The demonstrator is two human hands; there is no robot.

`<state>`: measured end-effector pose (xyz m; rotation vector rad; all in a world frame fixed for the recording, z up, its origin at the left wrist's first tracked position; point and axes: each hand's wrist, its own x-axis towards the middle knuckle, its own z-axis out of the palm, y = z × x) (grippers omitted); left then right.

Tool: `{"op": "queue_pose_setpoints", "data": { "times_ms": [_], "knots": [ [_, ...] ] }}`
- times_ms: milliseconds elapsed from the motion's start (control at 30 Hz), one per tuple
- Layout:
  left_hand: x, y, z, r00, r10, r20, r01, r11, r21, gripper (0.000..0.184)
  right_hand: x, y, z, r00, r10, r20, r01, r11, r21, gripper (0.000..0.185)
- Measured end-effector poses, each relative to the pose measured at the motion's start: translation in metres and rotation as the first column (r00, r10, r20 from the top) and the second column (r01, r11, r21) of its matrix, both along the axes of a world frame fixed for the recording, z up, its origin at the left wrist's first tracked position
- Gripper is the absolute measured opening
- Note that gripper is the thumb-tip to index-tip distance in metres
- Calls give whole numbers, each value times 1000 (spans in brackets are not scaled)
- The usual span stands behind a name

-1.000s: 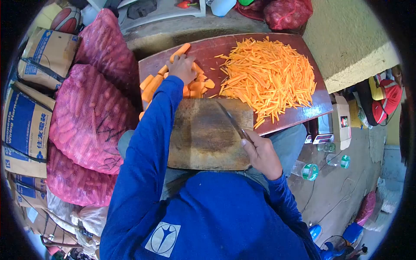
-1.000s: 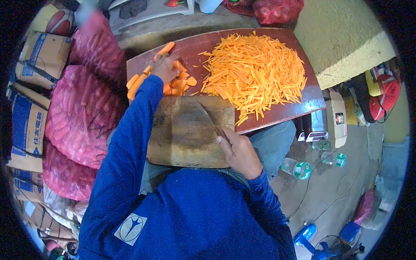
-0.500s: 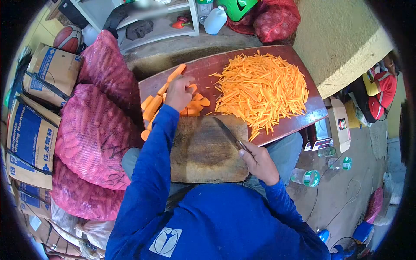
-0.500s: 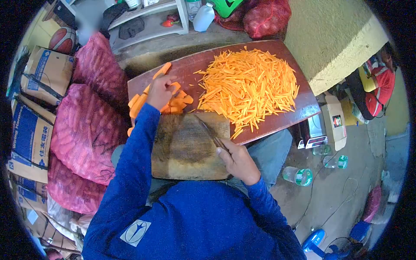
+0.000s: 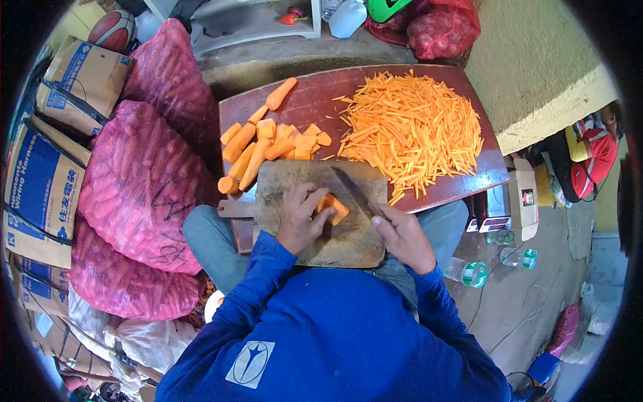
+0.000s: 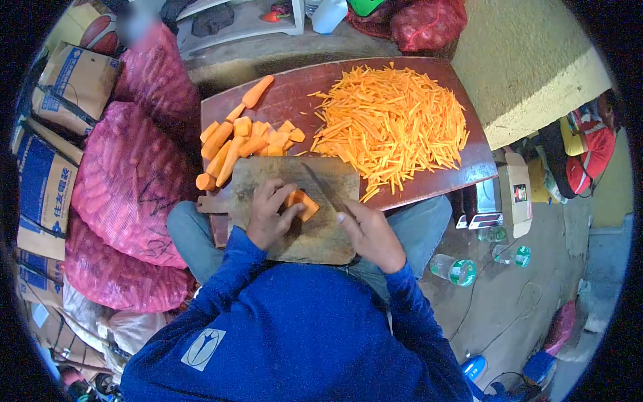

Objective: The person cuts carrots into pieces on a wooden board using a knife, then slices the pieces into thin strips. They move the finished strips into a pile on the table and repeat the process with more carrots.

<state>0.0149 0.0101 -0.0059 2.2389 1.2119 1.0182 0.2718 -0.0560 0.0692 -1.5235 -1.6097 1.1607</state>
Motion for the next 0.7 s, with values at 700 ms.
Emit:
{"op": "queue_pose_setpoints", "data": {
  "times_ms": [700],
  "knots": [
    [-4,-21,-4,945,-75,-318,127,981,145,30,-47,-9,9,939,216,269,-207,977,-60,39]
  ]
}}
